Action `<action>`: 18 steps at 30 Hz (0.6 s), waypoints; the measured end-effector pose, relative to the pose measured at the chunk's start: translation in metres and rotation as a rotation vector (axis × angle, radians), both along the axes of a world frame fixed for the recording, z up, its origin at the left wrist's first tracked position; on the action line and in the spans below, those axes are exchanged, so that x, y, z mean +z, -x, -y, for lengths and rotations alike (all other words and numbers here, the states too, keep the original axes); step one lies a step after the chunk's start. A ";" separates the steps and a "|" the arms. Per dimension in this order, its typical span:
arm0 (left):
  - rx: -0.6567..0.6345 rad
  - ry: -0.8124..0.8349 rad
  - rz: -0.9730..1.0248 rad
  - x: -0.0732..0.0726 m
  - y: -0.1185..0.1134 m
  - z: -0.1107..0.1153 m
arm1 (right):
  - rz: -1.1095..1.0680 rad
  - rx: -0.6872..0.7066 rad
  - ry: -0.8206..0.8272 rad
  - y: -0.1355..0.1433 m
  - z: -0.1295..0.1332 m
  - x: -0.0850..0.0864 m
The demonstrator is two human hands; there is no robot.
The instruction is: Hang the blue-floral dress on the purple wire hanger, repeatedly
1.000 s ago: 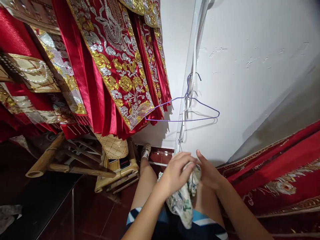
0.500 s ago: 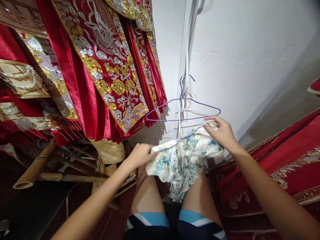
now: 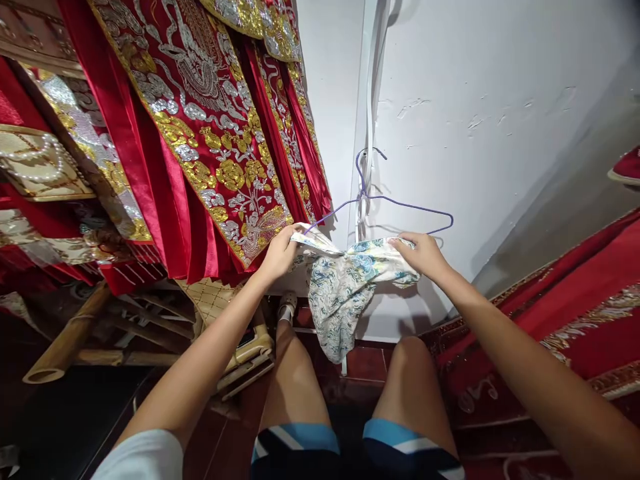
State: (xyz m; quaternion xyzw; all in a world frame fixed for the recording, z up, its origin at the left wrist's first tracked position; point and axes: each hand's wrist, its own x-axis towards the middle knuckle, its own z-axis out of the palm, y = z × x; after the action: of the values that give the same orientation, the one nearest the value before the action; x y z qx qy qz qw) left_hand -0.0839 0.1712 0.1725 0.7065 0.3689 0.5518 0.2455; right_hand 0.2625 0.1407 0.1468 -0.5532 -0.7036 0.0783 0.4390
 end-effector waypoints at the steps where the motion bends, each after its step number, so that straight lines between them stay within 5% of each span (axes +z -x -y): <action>1: -0.052 -0.014 -0.010 0.003 -0.003 -0.003 | -0.007 0.011 0.022 0.001 0.006 0.001; 4: -0.134 0.064 0.047 0.018 -0.008 -0.011 | -0.015 0.069 0.064 0.003 0.027 0.005; 8: -0.279 0.361 0.183 0.037 -0.007 -0.018 | -0.049 0.136 -0.018 -0.010 0.042 0.011; 13: -0.257 0.493 0.294 0.038 -0.009 -0.020 | -0.200 -0.076 -0.087 -0.036 0.020 0.012; 18: -0.258 0.676 0.314 0.032 -0.012 -0.027 | -0.250 -0.223 -0.085 -0.028 0.018 0.020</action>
State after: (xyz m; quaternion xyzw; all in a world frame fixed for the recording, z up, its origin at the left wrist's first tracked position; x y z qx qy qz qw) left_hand -0.0719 0.1978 0.2049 0.5334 0.3957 0.4653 0.5852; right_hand 0.2902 0.1227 0.1663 -0.5949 -0.5805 0.0674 0.5520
